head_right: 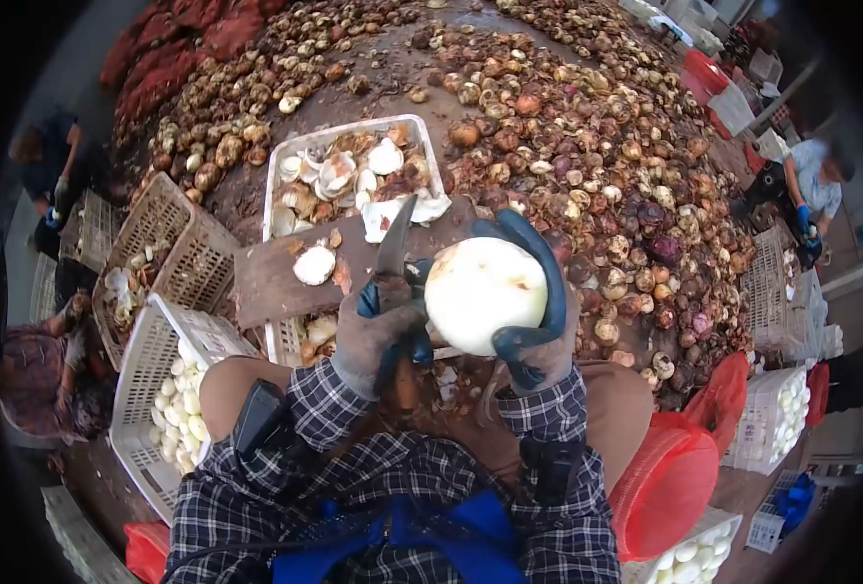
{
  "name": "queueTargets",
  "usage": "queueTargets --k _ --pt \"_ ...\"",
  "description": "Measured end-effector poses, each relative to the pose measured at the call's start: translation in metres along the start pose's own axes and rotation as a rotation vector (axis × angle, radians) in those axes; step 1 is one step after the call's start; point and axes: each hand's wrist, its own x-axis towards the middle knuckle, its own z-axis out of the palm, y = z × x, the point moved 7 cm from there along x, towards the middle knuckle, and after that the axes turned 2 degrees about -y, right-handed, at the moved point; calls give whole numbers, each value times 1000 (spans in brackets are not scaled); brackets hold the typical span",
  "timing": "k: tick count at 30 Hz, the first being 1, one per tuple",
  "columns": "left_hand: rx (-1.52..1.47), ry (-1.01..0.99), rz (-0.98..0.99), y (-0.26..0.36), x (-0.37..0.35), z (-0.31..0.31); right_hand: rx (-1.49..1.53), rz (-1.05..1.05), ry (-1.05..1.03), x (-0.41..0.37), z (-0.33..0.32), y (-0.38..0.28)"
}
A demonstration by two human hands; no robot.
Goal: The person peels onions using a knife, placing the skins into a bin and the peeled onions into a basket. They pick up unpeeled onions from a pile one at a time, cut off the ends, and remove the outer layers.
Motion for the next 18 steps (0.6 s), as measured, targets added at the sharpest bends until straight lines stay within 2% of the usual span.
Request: queueTargets --k 1,2,3,6,10,13,14,17,18 --pt "26 10 21 1 -1 -2 86 20 43 -4 -2 5" --pt "153 2 -81 -10 -3 -6 178 36 91 -6 -4 11" --pt "250 -1 -6 -1 -4 -3 272 52 149 -8 -2 15" --pt "488 9 247 15 -5 10 110 -61 108 -3 19 3" --pt "486 -41 492 18 -6 2 -129 -120 88 0 30 -8" --pt "997 -130 700 50 -6 2 -138 -130 79 -1 25 -13" --pt "1081 -59 704 56 -2 -7 -155 -111 68 0 22 -13" --pt "1197 -145 758 77 -10 -10 -207 -31 33 -1 12 -9" --pt "1343 -195 760 80 -16 -4 -225 0 15 -2 11 -6"
